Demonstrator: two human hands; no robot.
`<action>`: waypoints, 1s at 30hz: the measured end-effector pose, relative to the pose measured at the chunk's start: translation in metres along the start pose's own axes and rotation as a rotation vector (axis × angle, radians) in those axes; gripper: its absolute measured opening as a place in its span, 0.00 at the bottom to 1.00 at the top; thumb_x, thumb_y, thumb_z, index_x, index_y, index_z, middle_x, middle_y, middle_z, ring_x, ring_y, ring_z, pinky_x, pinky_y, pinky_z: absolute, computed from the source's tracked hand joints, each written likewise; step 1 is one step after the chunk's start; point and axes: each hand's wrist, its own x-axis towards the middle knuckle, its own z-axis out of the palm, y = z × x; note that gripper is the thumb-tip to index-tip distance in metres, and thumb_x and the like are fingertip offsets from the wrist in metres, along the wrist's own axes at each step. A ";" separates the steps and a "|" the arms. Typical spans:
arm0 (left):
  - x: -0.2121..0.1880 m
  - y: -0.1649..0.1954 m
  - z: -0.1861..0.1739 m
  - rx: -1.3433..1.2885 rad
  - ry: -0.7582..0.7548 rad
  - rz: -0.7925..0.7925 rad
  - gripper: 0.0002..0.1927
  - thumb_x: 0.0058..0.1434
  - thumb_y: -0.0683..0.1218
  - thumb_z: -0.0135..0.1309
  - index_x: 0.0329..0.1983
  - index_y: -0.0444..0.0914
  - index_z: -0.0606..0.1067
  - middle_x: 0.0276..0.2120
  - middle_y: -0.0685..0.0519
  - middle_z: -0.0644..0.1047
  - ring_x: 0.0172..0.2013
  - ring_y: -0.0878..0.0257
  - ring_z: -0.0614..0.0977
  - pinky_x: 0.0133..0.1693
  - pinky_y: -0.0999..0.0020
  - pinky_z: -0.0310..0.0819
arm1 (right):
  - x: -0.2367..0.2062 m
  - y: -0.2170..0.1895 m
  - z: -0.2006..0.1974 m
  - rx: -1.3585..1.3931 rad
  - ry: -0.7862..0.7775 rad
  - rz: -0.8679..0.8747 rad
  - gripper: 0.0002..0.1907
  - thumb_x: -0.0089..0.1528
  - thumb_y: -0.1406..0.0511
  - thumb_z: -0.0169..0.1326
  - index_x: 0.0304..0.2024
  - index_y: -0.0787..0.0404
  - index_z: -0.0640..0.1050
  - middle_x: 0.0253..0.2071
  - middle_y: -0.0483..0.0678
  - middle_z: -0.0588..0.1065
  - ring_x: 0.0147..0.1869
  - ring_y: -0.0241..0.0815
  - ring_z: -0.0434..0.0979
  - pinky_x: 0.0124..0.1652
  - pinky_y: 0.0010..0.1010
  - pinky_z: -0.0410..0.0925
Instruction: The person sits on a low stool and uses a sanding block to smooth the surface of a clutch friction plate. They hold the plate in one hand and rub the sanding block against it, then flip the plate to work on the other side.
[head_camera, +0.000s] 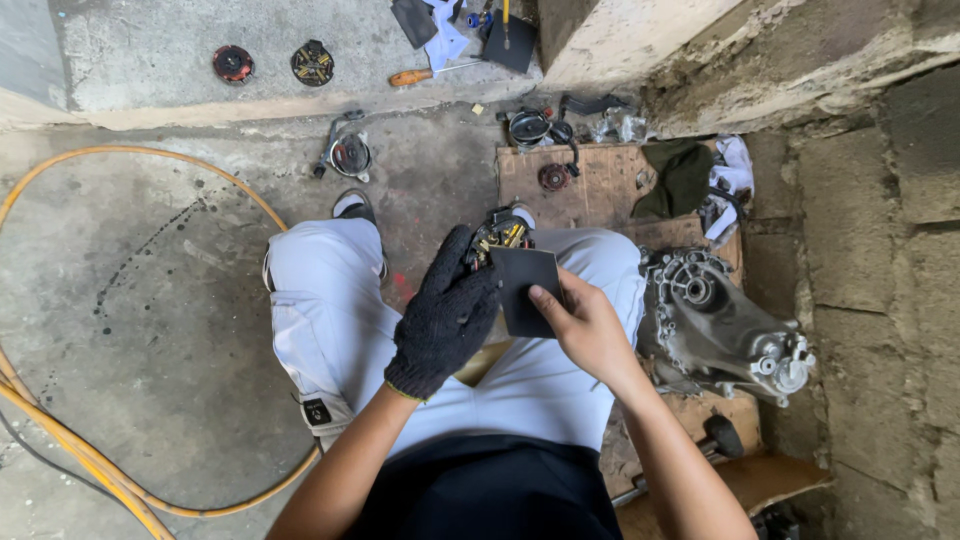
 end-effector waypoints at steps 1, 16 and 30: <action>0.000 0.000 0.000 -0.005 0.016 0.020 0.16 0.64 0.40 0.58 0.56 0.36 0.77 0.70 0.34 0.64 0.61 0.44 0.77 0.59 0.59 0.75 | 0.000 0.000 0.000 0.012 0.001 0.000 0.15 0.69 0.68 0.50 0.58 0.67 0.75 0.45 0.44 0.80 0.48 0.28 0.75 0.50 0.24 0.70; -0.002 -0.003 -0.002 -0.089 -0.047 0.058 0.17 0.64 0.37 0.56 0.56 0.34 0.77 0.65 0.39 0.71 0.59 0.51 0.79 0.61 0.64 0.73 | -0.010 -0.011 0.007 -0.086 0.108 0.034 0.15 0.66 0.68 0.56 0.54 0.67 0.78 0.37 0.44 0.82 0.40 0.26 0.76 0.40 0.24 0.72; -0.008 -0.010 0.001 0.026 0.027 0.076 0.17 0.65 0.37 0.55 0.57 0.35 0.77 0.59 0.44 0.77 0.61 0.51 0.78 0.62 0.62 0.73 | -0.004 -0.026 0.016 -0.277 0.152 -0.025 0.14 0.65 0.68 0.57 0.53 0.67 0.79 0.31 0.48 0.82 0.35 0.27 0.76 0.36 0.25 0.71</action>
